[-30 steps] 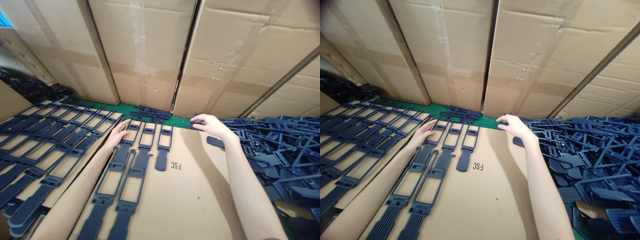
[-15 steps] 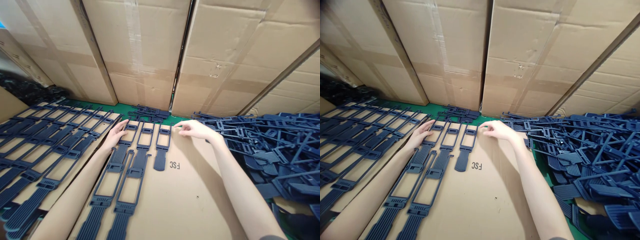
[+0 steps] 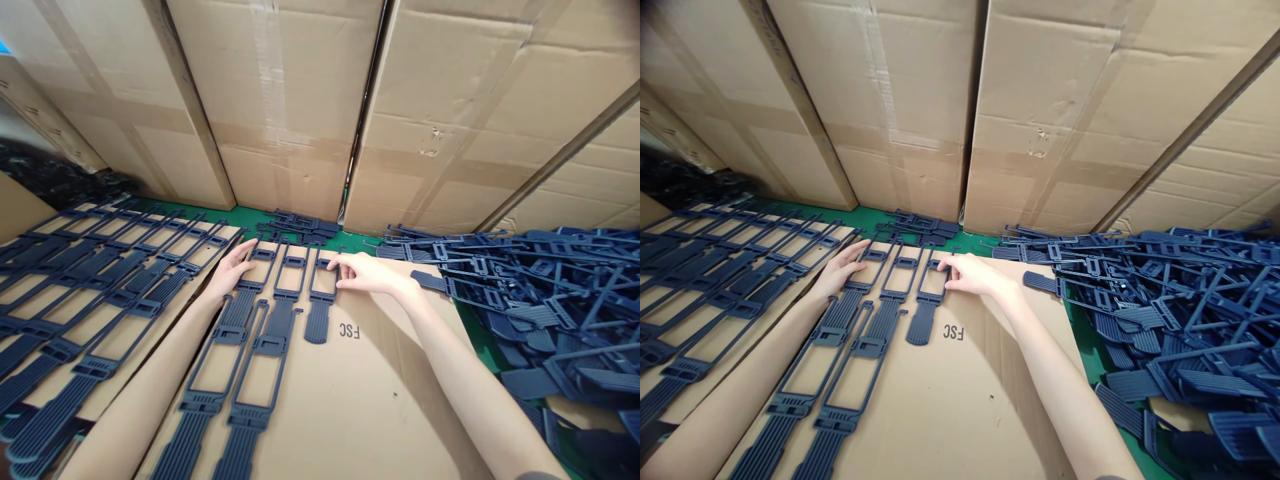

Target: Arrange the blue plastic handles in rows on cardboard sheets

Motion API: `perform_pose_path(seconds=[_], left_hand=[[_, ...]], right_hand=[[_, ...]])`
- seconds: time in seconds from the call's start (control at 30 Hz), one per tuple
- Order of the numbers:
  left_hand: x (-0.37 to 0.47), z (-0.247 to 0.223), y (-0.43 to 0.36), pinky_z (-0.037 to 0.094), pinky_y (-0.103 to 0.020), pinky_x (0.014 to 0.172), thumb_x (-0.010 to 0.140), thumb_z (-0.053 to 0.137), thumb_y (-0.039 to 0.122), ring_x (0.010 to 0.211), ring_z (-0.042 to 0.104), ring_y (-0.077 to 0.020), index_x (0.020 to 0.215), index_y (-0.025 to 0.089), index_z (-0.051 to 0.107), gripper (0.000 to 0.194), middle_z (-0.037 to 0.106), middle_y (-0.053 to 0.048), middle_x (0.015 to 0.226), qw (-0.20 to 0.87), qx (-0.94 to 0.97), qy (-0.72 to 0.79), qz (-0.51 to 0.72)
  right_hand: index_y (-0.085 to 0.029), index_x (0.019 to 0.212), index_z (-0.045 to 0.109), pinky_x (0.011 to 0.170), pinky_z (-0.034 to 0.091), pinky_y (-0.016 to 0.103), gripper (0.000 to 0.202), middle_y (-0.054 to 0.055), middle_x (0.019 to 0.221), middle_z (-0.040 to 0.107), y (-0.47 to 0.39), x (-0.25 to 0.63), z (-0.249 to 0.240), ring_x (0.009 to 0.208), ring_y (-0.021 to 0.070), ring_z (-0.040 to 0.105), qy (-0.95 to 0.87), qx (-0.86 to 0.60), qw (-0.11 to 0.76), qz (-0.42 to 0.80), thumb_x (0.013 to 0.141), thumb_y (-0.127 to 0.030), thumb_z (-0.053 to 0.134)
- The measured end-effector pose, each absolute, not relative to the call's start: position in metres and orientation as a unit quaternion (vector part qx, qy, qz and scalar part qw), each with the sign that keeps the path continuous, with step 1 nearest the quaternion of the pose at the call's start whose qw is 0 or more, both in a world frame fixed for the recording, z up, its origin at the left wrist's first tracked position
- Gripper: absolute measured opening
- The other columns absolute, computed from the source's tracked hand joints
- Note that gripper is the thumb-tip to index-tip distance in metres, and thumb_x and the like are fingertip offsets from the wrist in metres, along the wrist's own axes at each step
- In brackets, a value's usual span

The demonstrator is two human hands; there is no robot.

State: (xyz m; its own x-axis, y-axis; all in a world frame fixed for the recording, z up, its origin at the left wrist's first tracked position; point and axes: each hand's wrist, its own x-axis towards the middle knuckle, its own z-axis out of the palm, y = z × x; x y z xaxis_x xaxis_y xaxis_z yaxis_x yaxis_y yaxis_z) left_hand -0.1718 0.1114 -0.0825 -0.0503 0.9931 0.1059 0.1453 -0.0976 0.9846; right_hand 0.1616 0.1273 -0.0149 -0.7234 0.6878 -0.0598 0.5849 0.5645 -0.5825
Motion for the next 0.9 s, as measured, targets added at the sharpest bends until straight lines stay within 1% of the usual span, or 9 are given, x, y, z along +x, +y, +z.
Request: perform_pose_path(seconds=[0.13, 0.27, 0.43, 0.57, 0.77, 0.83, 0.9], left_hand=[[-0.172, -0.0828, 0.1105, 0.037, -0.046, 0.111, 0.069, 0.067, 0.033, 0.136, 0.041, -0.0333, 0.136, 0.02, 0.053, 0.069, 0.049, -0.009, 0.145, 0.408, 0.555, 0.528, 0.497], [-0.1718, -0.0822, 0.11, 0.038, -0.045, 0.111, 0.069, 0.066, 0.034, 0.135, 0.043, -0.0331, 0.137, 0.019, 0.05, 0.071, 0.05, -0.009, 0.144, 0.41, 0.555, 0.53, 0.493], [-0.1707, -0.081, 0.1101, 0.036, -0.045, 0.112, 0.067, 0.068, 0.034, 0.136, 0.041, -0.0334, 0.136, 0.018, 0.051, 0.073, 0.051, -0.01, 0.143, 0.417, 0.548, 0.526, 0.499], [-0.1694, -0.0802, 0.1099, 0.037, -0.047, 0.111, 0.066, 0.068, 0.034, 0.135, 0.042, -0.034, 0.136, 0.018, 0.051, 0.074, 0.05, -0.011, 0.144, 0.425, 0.54, 0.526, 0.502], [-0.1699, -0.0802, 0.1097, 0.035, -0.046, 0.113, 0.067, 0.068, 0.033, 0.137, 0.04, -0.0336, 0.135, 0.019, 0.052, 0.072, 0.049, -0.01, 0.145, 0.419, 0.544, 0.529, 0.499], [-0.1704, -0.0805, 0.1098, 0.035, -0.045, 0.113, 0.068, 0.067, 0.033, 0.137, 0.04, -0.0332, 0.136, 0.019, 0.051, 0.071, 0.049, -0.009, 0.144, 0.414, 0.551, 0.528, 0.496], [-0.1707, -0.081, 0.11, 0.036, -0.044, 0.112, 0.069, 0.066, 0.034, 0.137, 0.04, -0.0327, 0.136, 0.018, 0.051, 0.071, 0.05, -0.009, 0.144, 0.411, 0.558, 0.525, 0.494]], right_hand=[[-0.017, 0.111, 0.063, 0.069, 0.044, 0.027, 0.033, 0.002, 0.082, 0.064, 0.1285, 0.1601, -0.0179, 0.073, 0.0146, 0.058, -0.885, -0.36, 0.104, 0.276, 0.078, -0.013, 0.064], [-0.017, 0.111, 0.063, 0.073, 0.044, 0.028, 0.034, 0.002, 0.084, 0.058, 0.1293, 0.1591, -0.02, 0.078, 0.0155, 0.055, -0.892, -0.354, 0.115, 0.257, 0.078, -0.012, 0.065], [-0.017, 0.111, 0.063, 0.072, 0.043, 0.028, 0.033, 0.002, 0.084, 0.057, 0.1289, 0.1589, -0.0216, 0.078, 0.0151, 0.053, -0.893, -0.354, 0.117, 0.251, 0.078, -0.013, 0.064], [-0.016, 0.112, 0.062, 0.073, 0.043, 0.028, 0.034, 0.002, 0.085, 0.056, 0.1279, 0.1584, -0.0216, 0.079, 0.0151, 0.054, -0.894, -0.356, 0.115, 0.246, 0.078, -0.012, 0.064], [-0.016, 0.11, 0.062, 0.073, 0.042, 0.028, 0.033, 0.002, 0.084, 0.056, 0.1266, 0.1561, -0.0207, 0.079, 0.0158, 0.053, -0.898, -0.353, 0.11, 0.237, 0.078, -0.012, 0.064], [-0.016, 0.106, 0.064, 0.072, 0.042, 0.027, 0.029, 0.002, 0.083, 0.056, 0.1265, 0.1554, -0.0212, 0.079, 0.0157, 0.053, -0.898, -0.354, 0.11, 0.235, 0.078, -0.011, 0.064], [-0.016, 0.099, 0.065, 0.071, 0.042, 0.027, 0.021, 0.002, 0.084, 0.055, 0.1267, 0.1553, -0.0219, 0.078, 0.015, 0.054, -0.897, -0.357, 0.109, 0.235, 0.079, -0.012, 0.063]])
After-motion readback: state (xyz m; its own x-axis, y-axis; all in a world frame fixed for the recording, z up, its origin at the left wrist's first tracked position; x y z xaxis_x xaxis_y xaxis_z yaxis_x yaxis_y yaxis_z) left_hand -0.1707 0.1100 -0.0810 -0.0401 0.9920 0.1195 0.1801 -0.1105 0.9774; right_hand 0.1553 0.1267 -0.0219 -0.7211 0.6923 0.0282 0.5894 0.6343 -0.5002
